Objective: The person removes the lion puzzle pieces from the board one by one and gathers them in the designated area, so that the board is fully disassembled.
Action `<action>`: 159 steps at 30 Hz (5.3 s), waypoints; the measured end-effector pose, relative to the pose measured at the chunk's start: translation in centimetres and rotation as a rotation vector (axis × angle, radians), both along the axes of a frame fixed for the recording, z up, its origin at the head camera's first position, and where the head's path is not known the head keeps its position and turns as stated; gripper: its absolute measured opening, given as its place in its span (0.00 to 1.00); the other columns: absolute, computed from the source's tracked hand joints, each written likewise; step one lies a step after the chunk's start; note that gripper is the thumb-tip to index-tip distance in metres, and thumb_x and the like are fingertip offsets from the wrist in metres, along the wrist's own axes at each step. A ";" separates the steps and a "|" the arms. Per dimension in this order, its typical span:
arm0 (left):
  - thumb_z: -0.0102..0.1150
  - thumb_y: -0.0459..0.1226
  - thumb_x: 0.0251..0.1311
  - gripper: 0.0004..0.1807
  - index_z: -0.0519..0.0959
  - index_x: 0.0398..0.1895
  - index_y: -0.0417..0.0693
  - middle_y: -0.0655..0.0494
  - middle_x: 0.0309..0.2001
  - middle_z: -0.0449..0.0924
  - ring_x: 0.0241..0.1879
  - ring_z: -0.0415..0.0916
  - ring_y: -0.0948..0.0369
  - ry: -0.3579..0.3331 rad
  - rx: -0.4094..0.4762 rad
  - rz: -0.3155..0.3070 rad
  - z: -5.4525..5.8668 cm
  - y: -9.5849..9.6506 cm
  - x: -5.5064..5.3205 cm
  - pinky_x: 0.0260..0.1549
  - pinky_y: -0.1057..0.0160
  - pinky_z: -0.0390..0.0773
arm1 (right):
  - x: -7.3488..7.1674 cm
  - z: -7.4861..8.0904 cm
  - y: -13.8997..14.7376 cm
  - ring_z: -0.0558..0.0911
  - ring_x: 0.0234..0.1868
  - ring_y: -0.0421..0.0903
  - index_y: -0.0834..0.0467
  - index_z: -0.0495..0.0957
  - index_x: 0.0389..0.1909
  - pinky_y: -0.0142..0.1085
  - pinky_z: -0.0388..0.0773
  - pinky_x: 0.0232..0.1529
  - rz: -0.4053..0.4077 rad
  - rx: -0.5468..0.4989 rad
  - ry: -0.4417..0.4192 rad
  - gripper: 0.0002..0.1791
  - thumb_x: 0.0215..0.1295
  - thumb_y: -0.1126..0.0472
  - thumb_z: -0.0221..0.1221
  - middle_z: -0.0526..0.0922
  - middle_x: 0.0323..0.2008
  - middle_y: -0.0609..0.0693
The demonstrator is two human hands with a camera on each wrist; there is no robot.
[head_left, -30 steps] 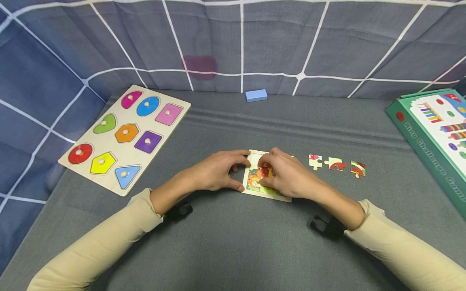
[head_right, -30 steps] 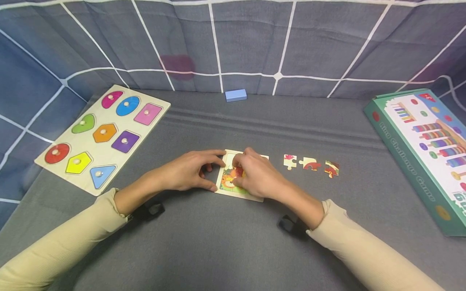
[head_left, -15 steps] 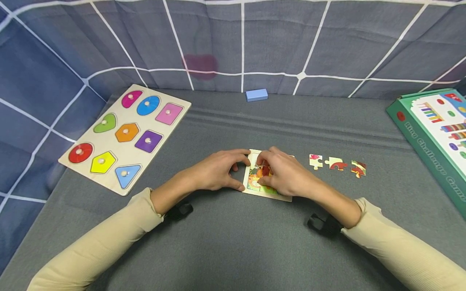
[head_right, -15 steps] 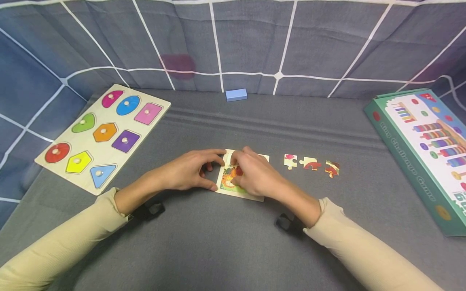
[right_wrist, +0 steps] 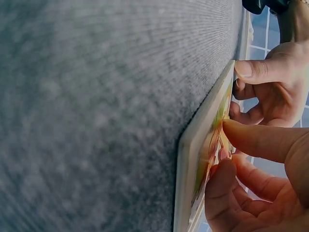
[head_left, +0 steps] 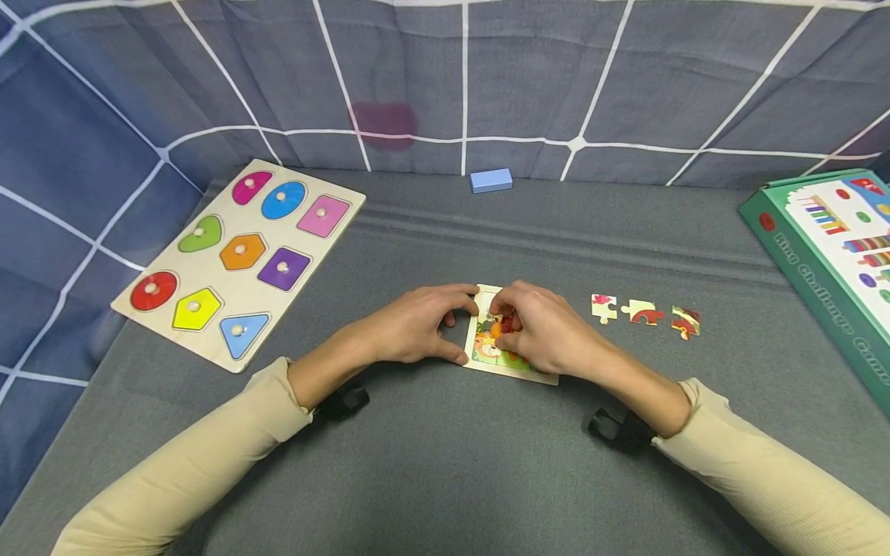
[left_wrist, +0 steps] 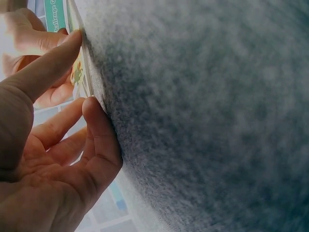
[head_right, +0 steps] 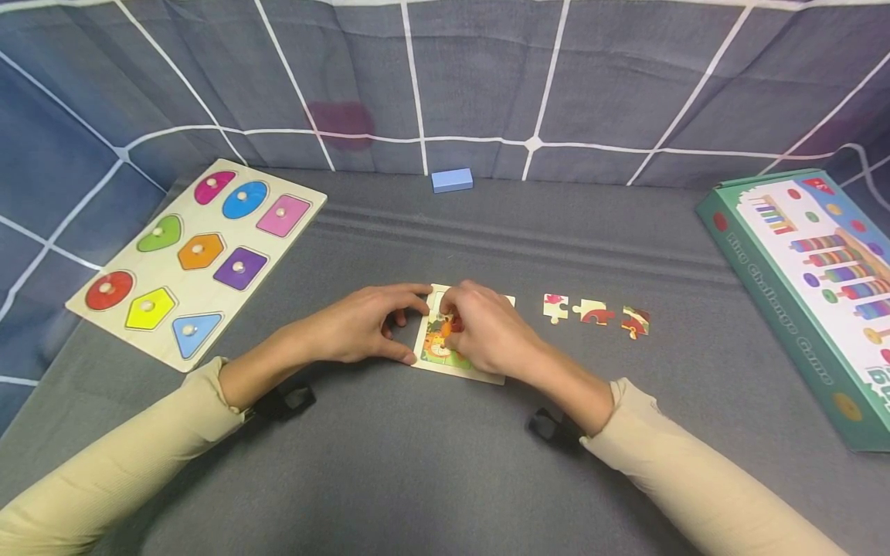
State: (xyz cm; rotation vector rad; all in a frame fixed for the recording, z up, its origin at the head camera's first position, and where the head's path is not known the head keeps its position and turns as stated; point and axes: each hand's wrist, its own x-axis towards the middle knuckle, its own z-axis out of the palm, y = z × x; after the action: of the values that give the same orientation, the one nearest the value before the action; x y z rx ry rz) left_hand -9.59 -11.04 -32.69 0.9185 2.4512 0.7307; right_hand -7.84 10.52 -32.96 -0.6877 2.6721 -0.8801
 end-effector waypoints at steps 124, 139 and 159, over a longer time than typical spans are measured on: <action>0.77 0.43 0.50 0.30 0.79 0.57 0.47 0.53 0.72 0.63 0.39 0.70 0.63 0.018 -0.012 0.001 -0.3 -0.3 0.1 0.40 0.63 0.71 | 3.3 -1.2 12.7 0.71 0.33 0.35 0.58 0.82 0.50 0.31 0.68 0.31 0.018 -0.075 0.180 0.19 0.57 0.69 0.69 0.72 0.33 0.41; 0.77 0.42 0.49 0.30 0.79 0.57 0.46 0.53 0.72 0.64 0.39 0.70 0.62 0.019 -0.002 0.002 -0.4 -0.4 0.1 0.40 0.63 0.71 | 3.4 -1.2 12.4 0.70 0.32 0.37 0.59 0.82 0.50 0.32 0.67 0.32 -0.011 -0.023 0.182 0.18 0.57 0.68 0.69 0.71 0.32 0.43; 0.77 0.43 0.50 0.31 0.79 0.58 0.45 0.52 0.72 0.63 0.39 0.71 0.62 0.019 0.002 0.001 -0.3 -0.4 0.1 0.40 0.63 0.72 | 3.6 -0.4 11.6 0.72 0.34 0.38 0.57 0.83 0.49 0.31 0.69 0.31 -0.051 -0.047 0.201 0.19 0.55 0.66 0.71 0.74 0.35 0.44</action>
State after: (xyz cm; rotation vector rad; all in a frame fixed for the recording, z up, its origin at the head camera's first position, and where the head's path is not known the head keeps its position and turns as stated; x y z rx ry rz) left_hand -9.45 -11.39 -33.02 0.9295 2.4677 0.7274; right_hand -4.27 22.12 -33.33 -0.7592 2.8648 -0.9345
